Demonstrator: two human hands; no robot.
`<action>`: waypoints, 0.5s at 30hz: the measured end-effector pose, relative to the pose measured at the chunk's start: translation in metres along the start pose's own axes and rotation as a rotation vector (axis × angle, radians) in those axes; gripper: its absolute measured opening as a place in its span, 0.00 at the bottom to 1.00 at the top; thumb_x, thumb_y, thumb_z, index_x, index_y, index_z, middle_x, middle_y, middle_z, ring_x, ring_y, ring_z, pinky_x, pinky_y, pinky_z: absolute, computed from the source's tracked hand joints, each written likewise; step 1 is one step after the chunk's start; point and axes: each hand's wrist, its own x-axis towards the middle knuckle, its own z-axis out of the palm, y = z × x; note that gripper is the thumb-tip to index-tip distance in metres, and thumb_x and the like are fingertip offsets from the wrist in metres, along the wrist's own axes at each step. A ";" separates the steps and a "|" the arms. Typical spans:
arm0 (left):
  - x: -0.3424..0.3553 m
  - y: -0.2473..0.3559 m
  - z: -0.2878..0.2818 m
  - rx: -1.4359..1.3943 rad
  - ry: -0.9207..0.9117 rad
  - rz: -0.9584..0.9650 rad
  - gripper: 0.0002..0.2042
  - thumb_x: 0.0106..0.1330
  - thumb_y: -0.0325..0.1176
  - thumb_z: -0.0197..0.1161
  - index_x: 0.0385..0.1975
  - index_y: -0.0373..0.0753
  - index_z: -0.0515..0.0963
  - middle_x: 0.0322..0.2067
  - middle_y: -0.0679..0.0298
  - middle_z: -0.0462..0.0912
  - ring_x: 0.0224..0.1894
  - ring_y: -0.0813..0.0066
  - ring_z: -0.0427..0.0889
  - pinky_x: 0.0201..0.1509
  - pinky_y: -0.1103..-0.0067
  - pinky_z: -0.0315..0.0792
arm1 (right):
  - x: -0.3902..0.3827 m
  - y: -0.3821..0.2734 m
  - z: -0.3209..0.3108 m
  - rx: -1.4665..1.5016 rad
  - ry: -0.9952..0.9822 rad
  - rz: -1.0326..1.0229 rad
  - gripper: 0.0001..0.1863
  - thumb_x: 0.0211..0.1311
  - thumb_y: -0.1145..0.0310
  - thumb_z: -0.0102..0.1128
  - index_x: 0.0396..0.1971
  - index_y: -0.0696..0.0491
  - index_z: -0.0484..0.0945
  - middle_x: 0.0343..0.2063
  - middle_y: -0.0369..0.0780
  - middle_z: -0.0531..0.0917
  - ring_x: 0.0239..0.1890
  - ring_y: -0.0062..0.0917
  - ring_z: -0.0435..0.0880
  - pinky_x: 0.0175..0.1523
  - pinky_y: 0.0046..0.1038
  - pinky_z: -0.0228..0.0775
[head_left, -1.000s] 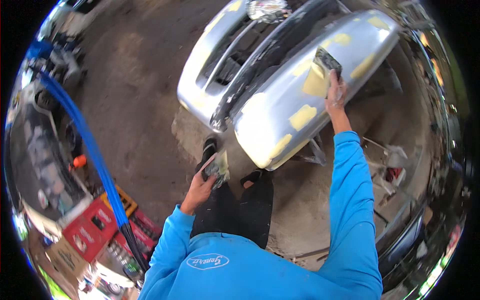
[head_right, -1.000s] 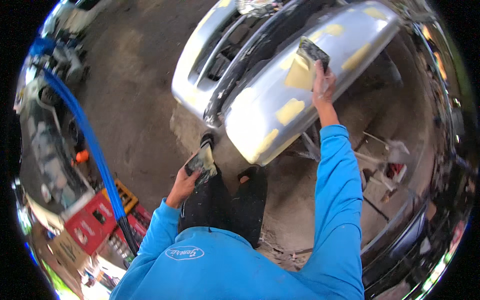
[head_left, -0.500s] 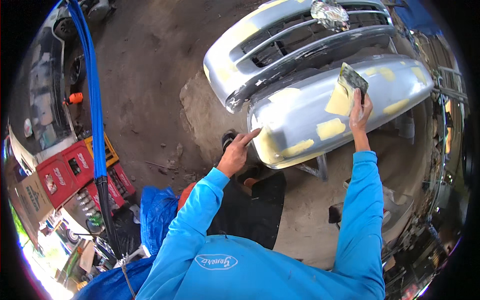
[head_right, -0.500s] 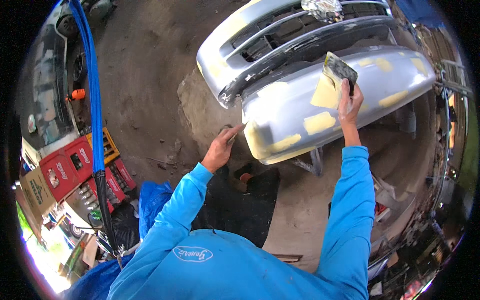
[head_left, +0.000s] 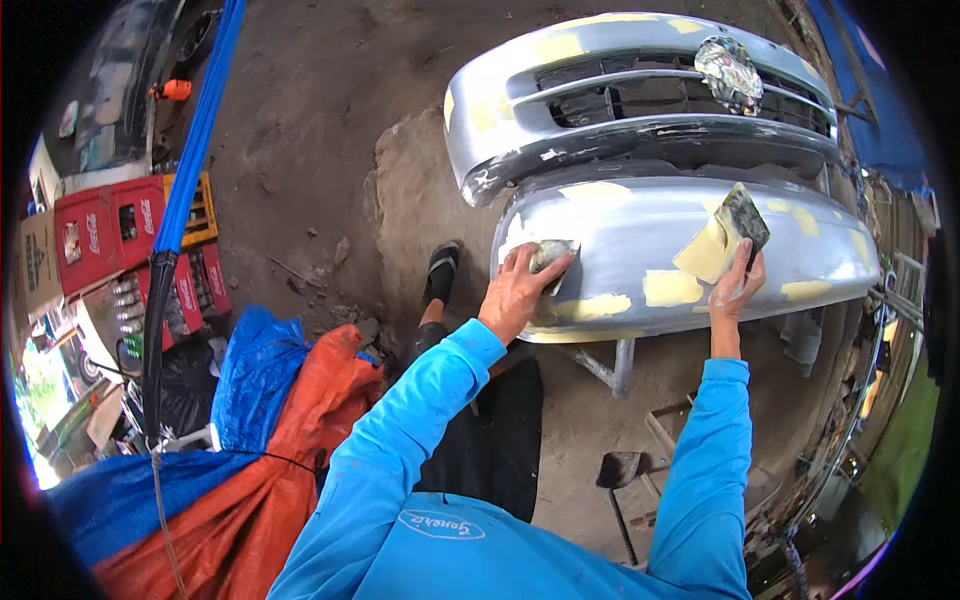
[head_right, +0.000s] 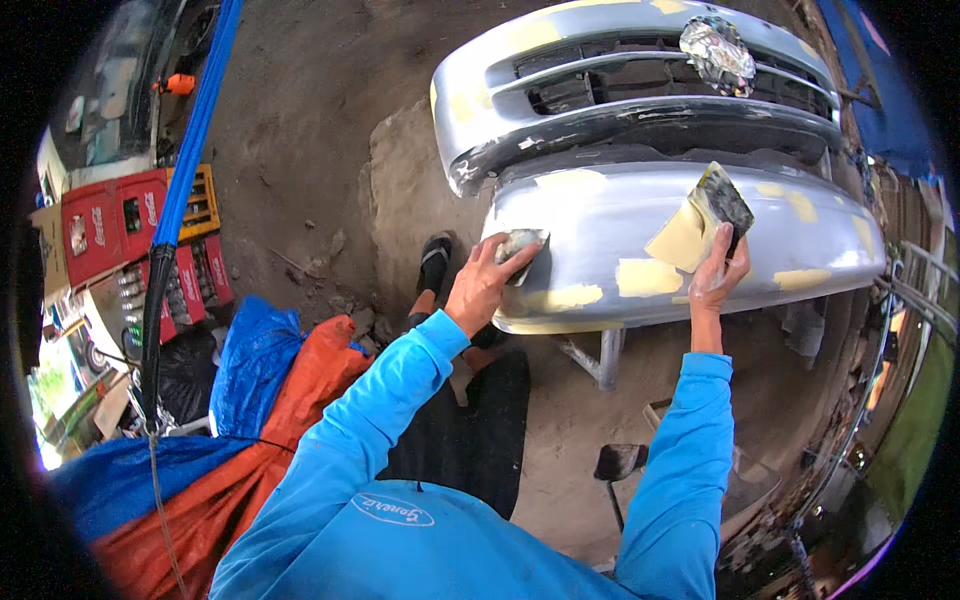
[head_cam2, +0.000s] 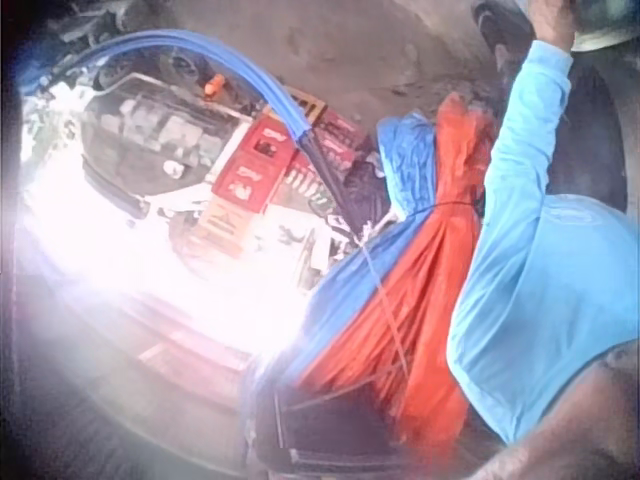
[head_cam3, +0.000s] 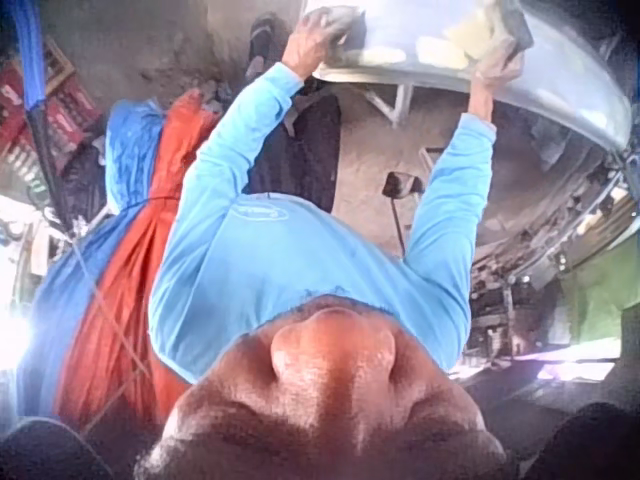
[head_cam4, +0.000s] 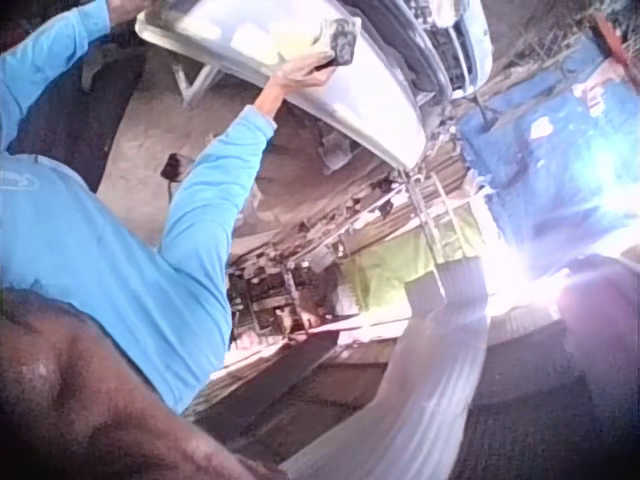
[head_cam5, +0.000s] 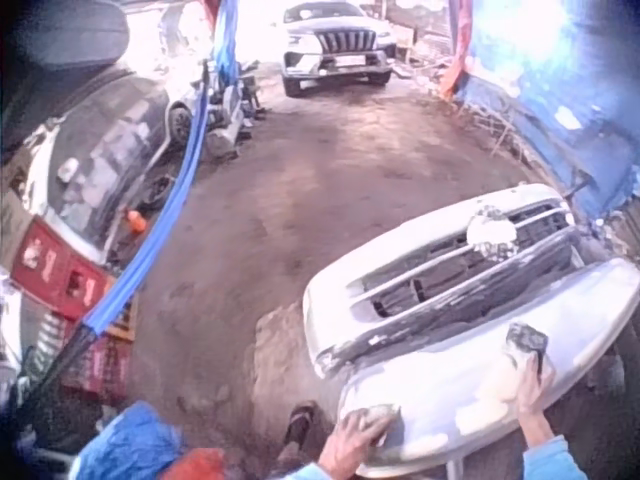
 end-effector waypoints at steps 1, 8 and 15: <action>-0.005 0.004 0.004 -0.007 0.031 -0.018 0.42 0.53 0.12 0.51 0.66 0.67 0.70 0.58 0.52 0.69 0.56 0.45 0.75 0.54 0.61 0.79 | 0.000 0.001 0.000 0.003 -0.013 -0.004 0.22 0.76 0.56 0.53 0.46 0.64 0.78 0.38 0.40 0.83 0.38 0.23 0.77 0.45 0.29 0.70; -0.014 0.002 -0.017 -0.125 0.014 -0.051 0.41 0.53 0.12 0.49 0.65 0.65 0.71 0.58 0.52 0.70 0.57 0.46 0.74 0.55 0.61 0.79 | 0.002 0.000 -0.006 -0.073 -0.027 -0.013 0.24 0.75 0.54 0.53 0.42 0.66 0.78 0.37 0.43 0.83 0.37 0.26 0.76 0.45 0.30 0.69; 0.004 -0.009 -0.002 -0.026 0.049 -0.013 0.42 0.52 0.11 0.50 0.65 0.65 0.71 0.58 0.53 0.70 0.58 0.47 0.74 0.56 0.62 0.79 | 0.000 -0.006 -0.002 -0.163 -0.055 -0.040 0.25 0.77 0.55 0.49 0.48 0.66 0.78 0.42 0.45 0.83 0.43 0.28 0.79 0.51 0.29 0.70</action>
